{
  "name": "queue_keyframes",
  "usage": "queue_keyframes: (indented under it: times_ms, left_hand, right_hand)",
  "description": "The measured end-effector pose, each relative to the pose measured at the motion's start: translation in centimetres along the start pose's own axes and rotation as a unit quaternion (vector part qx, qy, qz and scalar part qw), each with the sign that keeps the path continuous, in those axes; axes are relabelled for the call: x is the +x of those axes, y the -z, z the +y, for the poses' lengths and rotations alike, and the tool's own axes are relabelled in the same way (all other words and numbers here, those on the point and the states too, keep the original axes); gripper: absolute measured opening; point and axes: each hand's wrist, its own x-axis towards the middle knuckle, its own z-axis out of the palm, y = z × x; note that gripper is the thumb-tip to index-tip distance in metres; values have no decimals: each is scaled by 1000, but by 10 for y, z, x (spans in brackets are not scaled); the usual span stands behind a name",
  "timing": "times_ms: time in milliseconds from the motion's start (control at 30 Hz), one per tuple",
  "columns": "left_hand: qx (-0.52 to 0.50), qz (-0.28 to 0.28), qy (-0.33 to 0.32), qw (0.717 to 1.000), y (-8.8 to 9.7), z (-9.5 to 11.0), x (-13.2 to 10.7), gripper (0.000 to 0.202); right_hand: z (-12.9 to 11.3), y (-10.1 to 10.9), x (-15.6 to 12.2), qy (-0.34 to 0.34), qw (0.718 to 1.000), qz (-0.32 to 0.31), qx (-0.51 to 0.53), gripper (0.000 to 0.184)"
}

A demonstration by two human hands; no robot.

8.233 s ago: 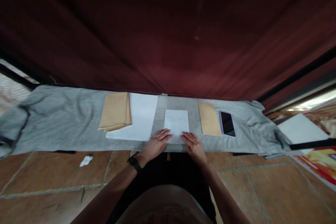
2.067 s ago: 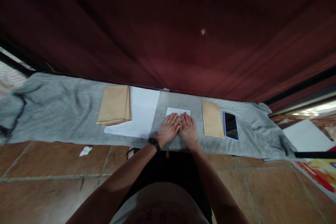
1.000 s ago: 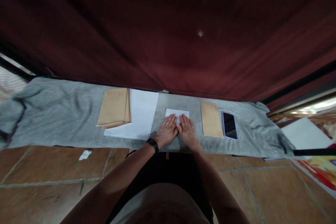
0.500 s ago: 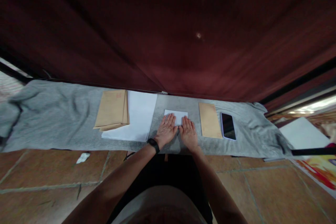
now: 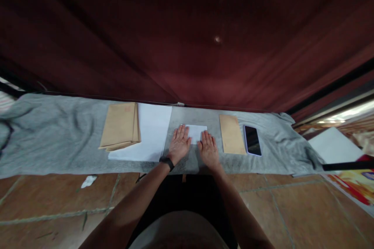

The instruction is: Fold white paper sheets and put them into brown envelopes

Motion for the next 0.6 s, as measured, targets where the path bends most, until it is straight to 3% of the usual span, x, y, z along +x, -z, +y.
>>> queue_keyframes:
  times_ms: [167,367,600]
  left_hand:
    - [5,11,3,1000,0,0,-1,60]
    - [19,6,-6,1000,-4,-3,-2,61]
    - [19,19,15,1000,-6,-1,-3,61]
  right_hand:
    - [-12,2,15,-20,1000,-11,14,52]
    - [-27,-5,28,35,997,-59,26,51]
    - [-12,-6,24,8,999,-52,-5,51]
